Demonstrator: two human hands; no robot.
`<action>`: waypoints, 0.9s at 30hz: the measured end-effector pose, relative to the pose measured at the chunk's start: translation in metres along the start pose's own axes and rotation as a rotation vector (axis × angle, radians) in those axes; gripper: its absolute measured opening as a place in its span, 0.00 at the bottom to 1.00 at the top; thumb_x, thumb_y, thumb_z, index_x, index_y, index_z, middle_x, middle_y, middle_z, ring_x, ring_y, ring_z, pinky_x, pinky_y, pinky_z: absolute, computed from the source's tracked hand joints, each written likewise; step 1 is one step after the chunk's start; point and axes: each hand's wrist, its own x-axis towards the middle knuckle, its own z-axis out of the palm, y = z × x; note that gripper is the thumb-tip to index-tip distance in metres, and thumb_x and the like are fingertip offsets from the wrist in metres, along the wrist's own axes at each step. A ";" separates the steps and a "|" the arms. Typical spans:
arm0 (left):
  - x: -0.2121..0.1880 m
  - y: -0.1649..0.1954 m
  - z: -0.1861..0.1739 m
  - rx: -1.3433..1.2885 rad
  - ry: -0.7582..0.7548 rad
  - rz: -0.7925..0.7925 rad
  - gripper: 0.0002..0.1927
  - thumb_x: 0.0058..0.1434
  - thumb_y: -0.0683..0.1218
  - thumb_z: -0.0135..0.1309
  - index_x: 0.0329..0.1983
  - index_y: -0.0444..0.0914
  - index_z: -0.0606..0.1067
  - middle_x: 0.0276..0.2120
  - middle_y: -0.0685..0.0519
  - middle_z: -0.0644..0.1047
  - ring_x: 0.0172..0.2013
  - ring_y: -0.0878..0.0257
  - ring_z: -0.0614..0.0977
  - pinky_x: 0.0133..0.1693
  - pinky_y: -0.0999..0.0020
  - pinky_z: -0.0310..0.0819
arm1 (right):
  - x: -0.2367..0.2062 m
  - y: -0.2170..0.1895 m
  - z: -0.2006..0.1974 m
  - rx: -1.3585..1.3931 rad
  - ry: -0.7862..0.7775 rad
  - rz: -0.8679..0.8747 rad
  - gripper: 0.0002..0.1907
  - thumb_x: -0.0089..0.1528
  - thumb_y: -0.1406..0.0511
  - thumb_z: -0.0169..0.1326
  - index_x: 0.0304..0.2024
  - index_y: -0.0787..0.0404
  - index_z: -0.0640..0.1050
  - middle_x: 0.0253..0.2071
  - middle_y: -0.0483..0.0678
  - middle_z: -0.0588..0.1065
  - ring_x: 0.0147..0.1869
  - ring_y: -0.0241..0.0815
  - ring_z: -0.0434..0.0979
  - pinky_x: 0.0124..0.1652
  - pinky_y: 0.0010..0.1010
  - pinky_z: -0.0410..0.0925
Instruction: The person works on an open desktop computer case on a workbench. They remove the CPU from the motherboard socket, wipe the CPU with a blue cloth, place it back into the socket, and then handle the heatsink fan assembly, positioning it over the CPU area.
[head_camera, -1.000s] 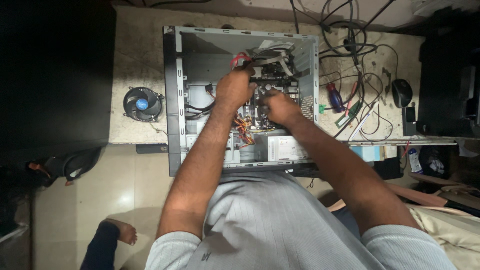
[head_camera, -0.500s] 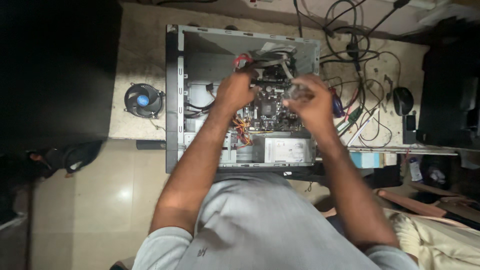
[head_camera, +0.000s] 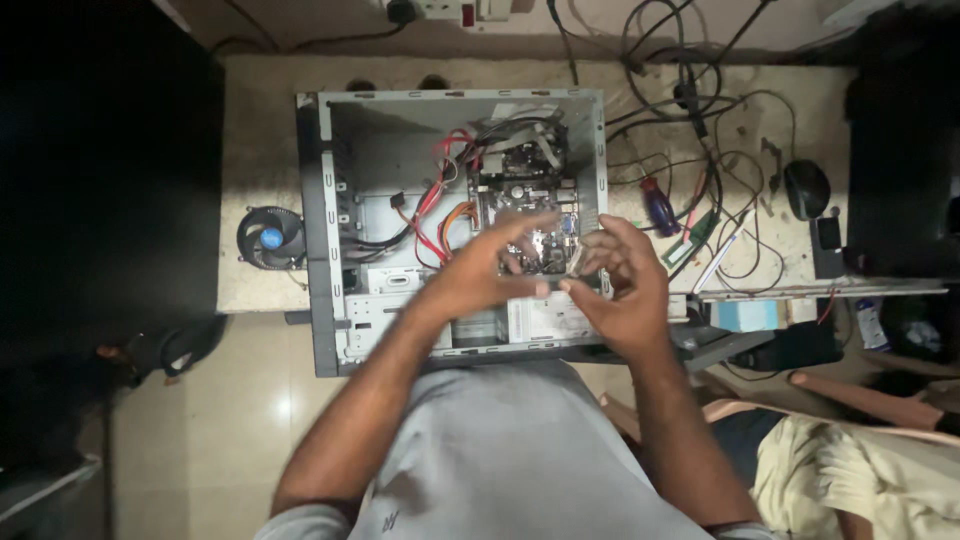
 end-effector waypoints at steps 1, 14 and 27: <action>-0.006 0.008 0.004 -0.069 0.005 -0.001 0.44 0.53 0.42 0.70 0.73 0.41 0.66 0.59 0.51 0.71 0.50 0.64 0.75 0.47 0.70 0.77 | 0.000 -0.008 0.002 -0.022 -0.012 -0.056 0.43 0.55 0.77 0.67 0.71 0.65 0.63 0.56 0.51 0.74 0.53 0.36 0.75 0.52 0.27 0.72; -0.025 0.031 0.040 -0.940 0.005 0.253 0.30 0.61 0.44 0.71 0.67 0.45 0.75 0.63 0.49 0.71 0.65 0.57 0.75 0.68 0.59 0.71 | 0.000 -0.114 0.011 -0.428 -0.119 -0.262 0.41 0.52 0.70 0.69 0.67 0.65 0.67 0.49 0.53 0.78 0.48 0.41 0.81 0.49 0.31 0.75; -0.029 0.074 0.033 -0.926 -0.014 0.247 0.33 0.59 0.59 0.66 0.59 0.32 0.76 0.52 0.48 0.80 0.52 0.62 0.79 0.56 0.67 0.73 | -0.003 -0.129 -0.007 -0.419 -0.149 -0.488 0.36 0.53 0.52 0.68 0.58 0.62 0.76 0.64 0.59 0.65 0.68 0.56 0.67 0.60 0.44 0.69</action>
